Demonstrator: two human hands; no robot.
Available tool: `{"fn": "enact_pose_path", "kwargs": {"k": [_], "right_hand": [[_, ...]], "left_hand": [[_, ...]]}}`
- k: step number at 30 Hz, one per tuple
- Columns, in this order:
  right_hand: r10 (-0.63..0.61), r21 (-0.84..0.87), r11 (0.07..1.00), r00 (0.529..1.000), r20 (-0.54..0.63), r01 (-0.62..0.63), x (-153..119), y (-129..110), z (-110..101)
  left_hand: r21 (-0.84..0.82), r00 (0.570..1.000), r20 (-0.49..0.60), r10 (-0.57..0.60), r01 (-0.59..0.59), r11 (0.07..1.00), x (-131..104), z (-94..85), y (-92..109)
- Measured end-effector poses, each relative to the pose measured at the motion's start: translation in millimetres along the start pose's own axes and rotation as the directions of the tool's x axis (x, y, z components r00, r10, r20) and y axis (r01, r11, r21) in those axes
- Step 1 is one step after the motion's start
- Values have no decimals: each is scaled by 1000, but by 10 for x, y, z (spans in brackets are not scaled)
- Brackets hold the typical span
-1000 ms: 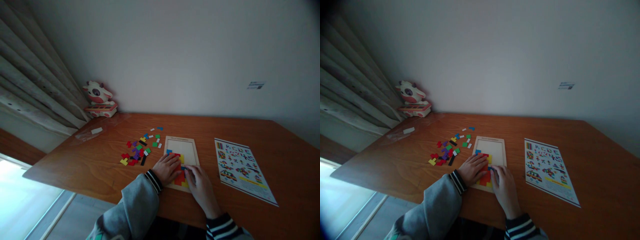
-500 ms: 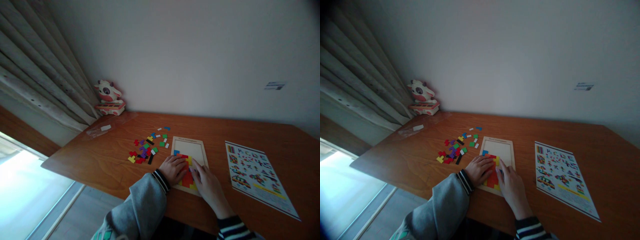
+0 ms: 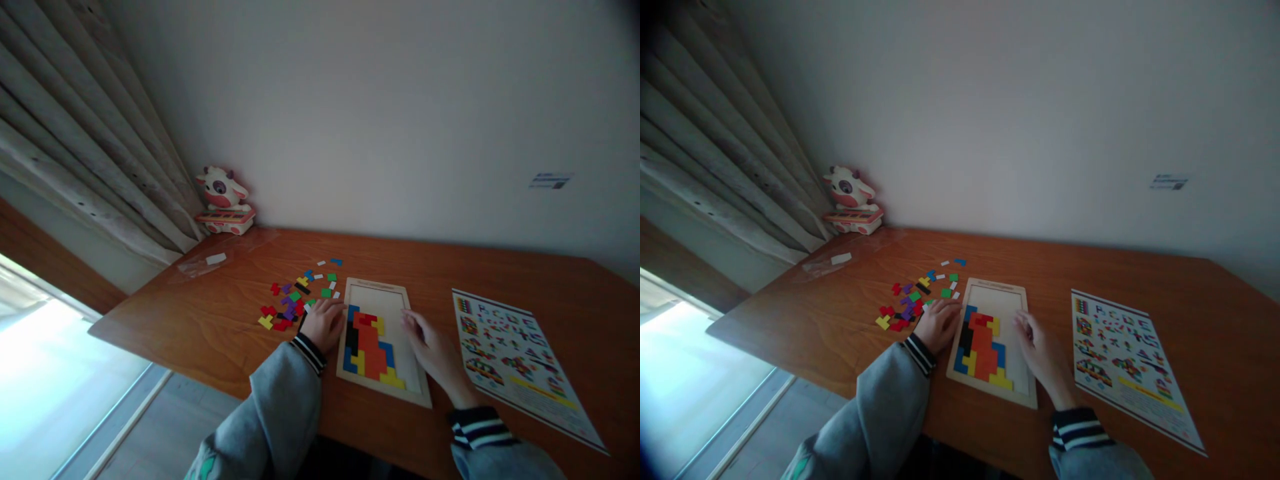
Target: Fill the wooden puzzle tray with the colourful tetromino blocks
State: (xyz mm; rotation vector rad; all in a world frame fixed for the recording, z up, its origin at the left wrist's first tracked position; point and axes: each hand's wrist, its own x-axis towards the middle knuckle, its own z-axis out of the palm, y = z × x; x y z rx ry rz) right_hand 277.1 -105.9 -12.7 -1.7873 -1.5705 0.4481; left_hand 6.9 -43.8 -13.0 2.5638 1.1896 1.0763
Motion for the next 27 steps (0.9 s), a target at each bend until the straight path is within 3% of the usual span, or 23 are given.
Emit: {"fn": "enact_pose_path", "kwargs": {"k": [4, 7, 14, 21, 27], "right_hand": [[62, 44, 997, 987, -148, -56, 148, 166, -48], [81, 74, 995, 980, -179, -69, 158, 247, 2], [73, 91, 994, 990, -121, -62, 70, 252, 60], [68, 93, 994, 992, -109, -58, 61, 215, 27], [56, 96, 994, 993, -101, -47, 46, 207, 7]], "left_hand": [[95, 1000, -5, -24, 25, 995, 35, -127, -450], [109, 1000, 8, -17, 16, 994, 21, -191, -620], [103, 1000, 12, -11, 9, 995, -91, -296, -601], [184, 998, 30, -52, 45, 982, -378, -467, -613], [332, 970, -86, -227, 243, 912, -653, -667, -638]]}}
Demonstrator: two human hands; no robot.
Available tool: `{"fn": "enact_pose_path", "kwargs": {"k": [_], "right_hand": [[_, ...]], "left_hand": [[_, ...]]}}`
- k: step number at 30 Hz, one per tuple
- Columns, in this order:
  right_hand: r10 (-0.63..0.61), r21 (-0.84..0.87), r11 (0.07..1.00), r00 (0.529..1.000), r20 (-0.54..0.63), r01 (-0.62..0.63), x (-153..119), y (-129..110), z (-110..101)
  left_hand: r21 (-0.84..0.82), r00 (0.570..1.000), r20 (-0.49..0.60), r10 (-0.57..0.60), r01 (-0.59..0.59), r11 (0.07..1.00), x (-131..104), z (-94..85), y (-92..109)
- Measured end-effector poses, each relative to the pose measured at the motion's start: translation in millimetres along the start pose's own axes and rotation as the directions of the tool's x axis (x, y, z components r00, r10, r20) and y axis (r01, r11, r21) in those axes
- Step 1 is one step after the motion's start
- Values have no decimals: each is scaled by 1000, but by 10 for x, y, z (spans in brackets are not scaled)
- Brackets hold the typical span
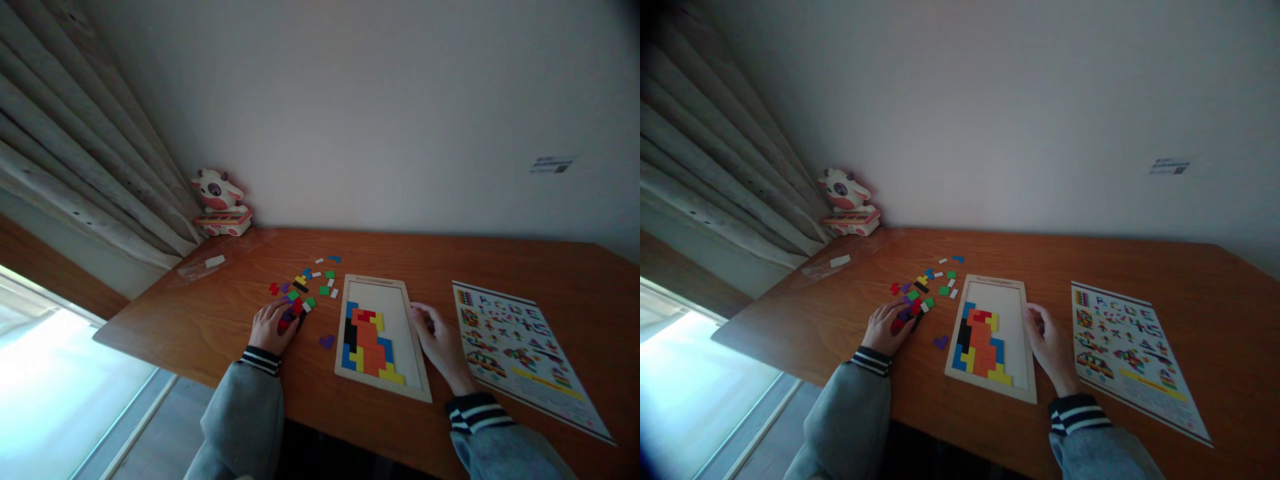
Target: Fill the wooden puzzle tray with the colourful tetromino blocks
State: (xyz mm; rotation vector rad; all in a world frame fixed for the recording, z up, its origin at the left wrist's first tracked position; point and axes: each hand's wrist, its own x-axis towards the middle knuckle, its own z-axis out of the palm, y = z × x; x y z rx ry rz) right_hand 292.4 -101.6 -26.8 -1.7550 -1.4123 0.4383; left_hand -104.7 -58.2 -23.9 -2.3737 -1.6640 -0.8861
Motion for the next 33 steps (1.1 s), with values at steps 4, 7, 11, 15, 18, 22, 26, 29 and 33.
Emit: {"fn": "enact_pose_path", "kwargs": {"k": [4, 7, 11, 15, 18, 22, 26, 29, 33], "right_hand": [[-11, -5, 1000, 1000, 8, 11, 7, 15, 7], [-19, -4, 1000, 1000, 9, 19, 14, 23, 16], [-25, -15, 1000, 1000, 10, 25, 10, 14, 13], [-28, -17, 999, 1000, 9, 28, 0, -3, 4], [-29, -18, 999, 1000, 9, 29, -3, -4, 4], [-34, -21, 999, 999, 12, 34, -2, 7, 8], [-31, -27, 999, 999, 13, 31, -2, 6, 7], [-27, -23, 999, 999, 17, 27, 0, -1, 0], [-25, -19, 999, 999, 25, 26, 1, 4, 1]], "left_hand": [[75, 991, -44, -128, 131, 989, -134, -21, -131], [63, 989, -22, -143, 144, 987, -166, -12, -194], [23, 998, 48, -35, 34, 999, -145, -8, -200], [38, 997, 78, 23, -26, 999, -126, -4, -173], [43, 995, 94, 27, -31, 999, -123, 0, -174], [25, 996, 77, 35, -37, 999, -110, -8, -182], [-4, 996, 75, 51, -51, 999, -84, -35, -150], [-27, 996, 71, 59, -58, 998, -65, -57, -97], [-78, 995, 43, 95, -92, 993, -50, -62, -37]]}}
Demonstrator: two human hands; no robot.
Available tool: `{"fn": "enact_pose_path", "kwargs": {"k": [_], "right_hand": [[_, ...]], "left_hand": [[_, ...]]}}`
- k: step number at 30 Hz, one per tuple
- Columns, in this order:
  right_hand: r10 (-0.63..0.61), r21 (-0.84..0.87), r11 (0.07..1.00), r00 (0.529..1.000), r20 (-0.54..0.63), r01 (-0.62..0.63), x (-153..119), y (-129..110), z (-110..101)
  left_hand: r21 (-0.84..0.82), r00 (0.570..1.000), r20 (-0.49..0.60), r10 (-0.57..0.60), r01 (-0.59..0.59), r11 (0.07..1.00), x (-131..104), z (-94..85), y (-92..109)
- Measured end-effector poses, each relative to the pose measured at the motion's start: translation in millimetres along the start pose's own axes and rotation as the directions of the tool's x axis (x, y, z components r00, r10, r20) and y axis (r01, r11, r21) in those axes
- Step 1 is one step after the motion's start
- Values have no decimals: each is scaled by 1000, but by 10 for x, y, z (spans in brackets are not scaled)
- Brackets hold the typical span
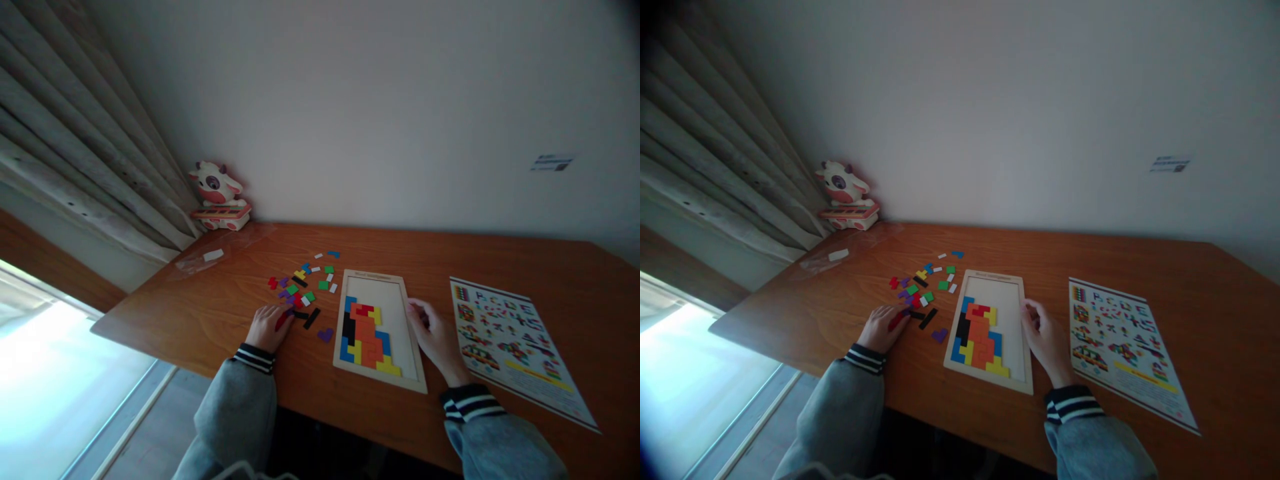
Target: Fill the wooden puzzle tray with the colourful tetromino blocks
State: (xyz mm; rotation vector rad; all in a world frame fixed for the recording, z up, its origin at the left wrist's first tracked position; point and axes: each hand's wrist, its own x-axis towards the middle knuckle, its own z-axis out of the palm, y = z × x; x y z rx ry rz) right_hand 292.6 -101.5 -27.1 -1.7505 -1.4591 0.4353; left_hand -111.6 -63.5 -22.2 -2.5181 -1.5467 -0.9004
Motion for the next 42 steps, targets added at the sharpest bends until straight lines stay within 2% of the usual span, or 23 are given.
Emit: {"fn": "enact_pose_path", "kwargs": {"k": [5, 8, 12, 16, 19, 22, 24, 27, 30, 33, 35, 38, 42], "right_hand": [[-11, 18, 1000, 1000, -13, 11, -1, 33, 22], [-18, 34, 999, 999, -39, 19, 1, 42, 21], [-23, 61, 998, 994, -109, 30, -33, -13, 13], [-61, 68, 995, 990, -126, 70, -154, -175, 50], [-178, 71, 981, 982, -70, 183, -251, -318, 103], [-288, 117, 953, 956, 48, 281, -299, -404, 152], [-308, 146, 945, 947, 96, 292, -305, -419, 175], [-296, 161, 947, 948, 114, 276, -302, -400, 200], [-227, 172, 962, 970, 85, 210, -296, -360, 217], [-162, 178, 971, 987, 15, 157, -279, -315, 212], [-172, 134, 976, 985, 9, 169, -264, -292, 195], [-222, 56, 974, 973, 63, 219, -245, -274, 180], [-245, 22, 970, 965, 90, 244, -229, -241, 214]], "left_hand": [[-89, 997, 3, 78, -77, 993, 60, -26, 0], [-148, 995, 18, 98, -94, 984, 155, -54, 74], [-416, 999, 17, 49, -37, 908, 347, 7, 426], [-639, 990, 49, 132, -71, 766, 563, 189, 906], [-739, 991, 55, 123, -42, 673, 666, 330, 1165], [-785, 994, 92, 65, 32, 619, 673, 437, 1296], [-794, 993, 106, 58, 50, 606, 638, 488, 1329], [-778, 988, 88, 129, -12, 628, 579, 536, 1327], [-693, 982, 36, 188, -111, 712, 549, 562, 1291], [-600, 982, 22, 187, -137, 788, 539, 590, 1248], [-572, 984, 37, 176, -124, 811, 532, 617, 1225], [-554, 981, 67, 185, -117, 824, 516, 662, 1202], [-540, 976, 91, 197, -118, 834, 502, 694, 1191]]}}
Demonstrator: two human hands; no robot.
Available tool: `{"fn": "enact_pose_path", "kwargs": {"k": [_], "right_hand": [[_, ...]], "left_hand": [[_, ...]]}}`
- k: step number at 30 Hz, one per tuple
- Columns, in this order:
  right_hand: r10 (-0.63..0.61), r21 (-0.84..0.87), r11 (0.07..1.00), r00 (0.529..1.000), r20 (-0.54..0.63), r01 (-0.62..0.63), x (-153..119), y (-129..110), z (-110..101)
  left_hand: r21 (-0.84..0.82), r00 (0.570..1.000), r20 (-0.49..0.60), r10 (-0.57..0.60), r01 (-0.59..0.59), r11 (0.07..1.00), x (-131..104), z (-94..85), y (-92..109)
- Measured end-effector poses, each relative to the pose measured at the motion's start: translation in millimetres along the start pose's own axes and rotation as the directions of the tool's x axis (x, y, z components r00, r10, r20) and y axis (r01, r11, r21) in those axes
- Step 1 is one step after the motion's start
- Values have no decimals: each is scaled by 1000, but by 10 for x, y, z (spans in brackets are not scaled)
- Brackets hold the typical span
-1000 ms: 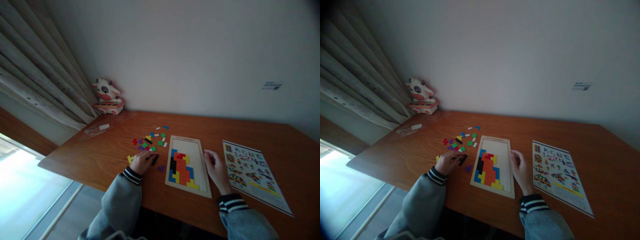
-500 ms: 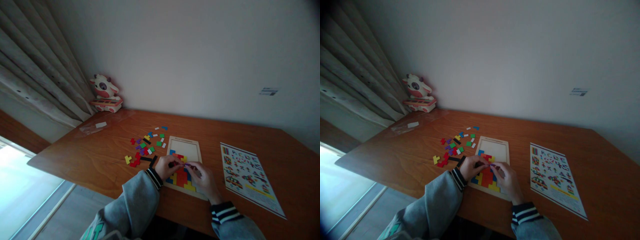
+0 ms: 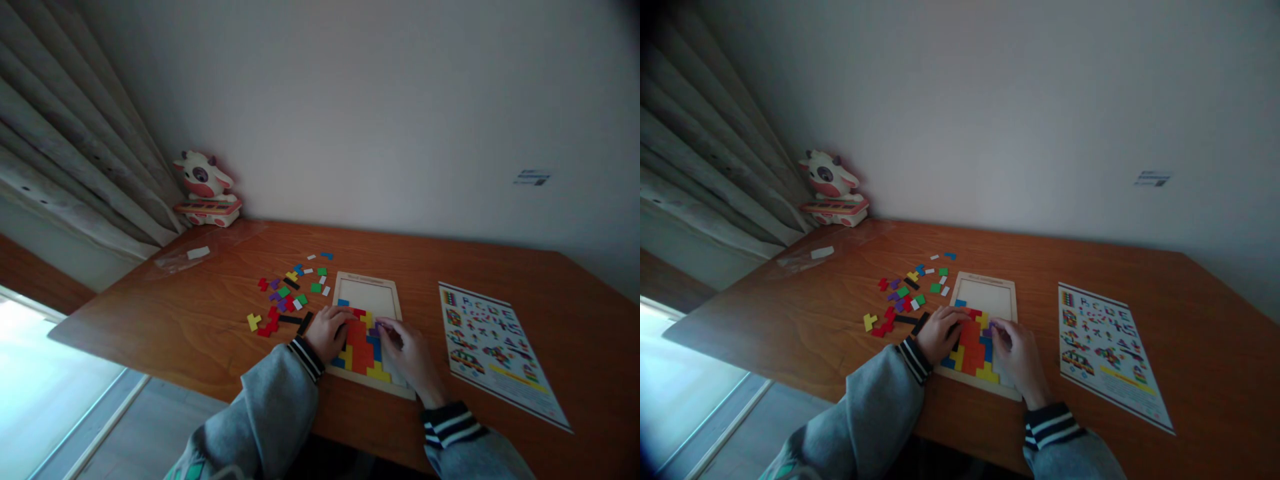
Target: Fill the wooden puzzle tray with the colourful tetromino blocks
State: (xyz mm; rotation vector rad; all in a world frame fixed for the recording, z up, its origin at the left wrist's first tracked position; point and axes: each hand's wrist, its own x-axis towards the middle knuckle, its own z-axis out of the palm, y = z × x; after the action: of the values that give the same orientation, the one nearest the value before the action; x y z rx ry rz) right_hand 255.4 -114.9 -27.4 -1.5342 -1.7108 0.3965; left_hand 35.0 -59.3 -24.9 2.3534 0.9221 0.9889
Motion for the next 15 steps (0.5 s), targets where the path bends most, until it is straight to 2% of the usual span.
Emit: {"fn": "enact_pose_path", "kwargs": {"k": [10, 15], "right_hand": [[-43, -85, 995, 999, 12, 43, 5, 37, 30], [-48, -68, 996, 999, 22, 50, 4, 55, 19]], "left_hand": [[-15, 1000, 8, -10, 10, 1000, 1, -22, 19], [-21, 1000, 16, -9, 10, 1000, 4, -41, 42]]}}
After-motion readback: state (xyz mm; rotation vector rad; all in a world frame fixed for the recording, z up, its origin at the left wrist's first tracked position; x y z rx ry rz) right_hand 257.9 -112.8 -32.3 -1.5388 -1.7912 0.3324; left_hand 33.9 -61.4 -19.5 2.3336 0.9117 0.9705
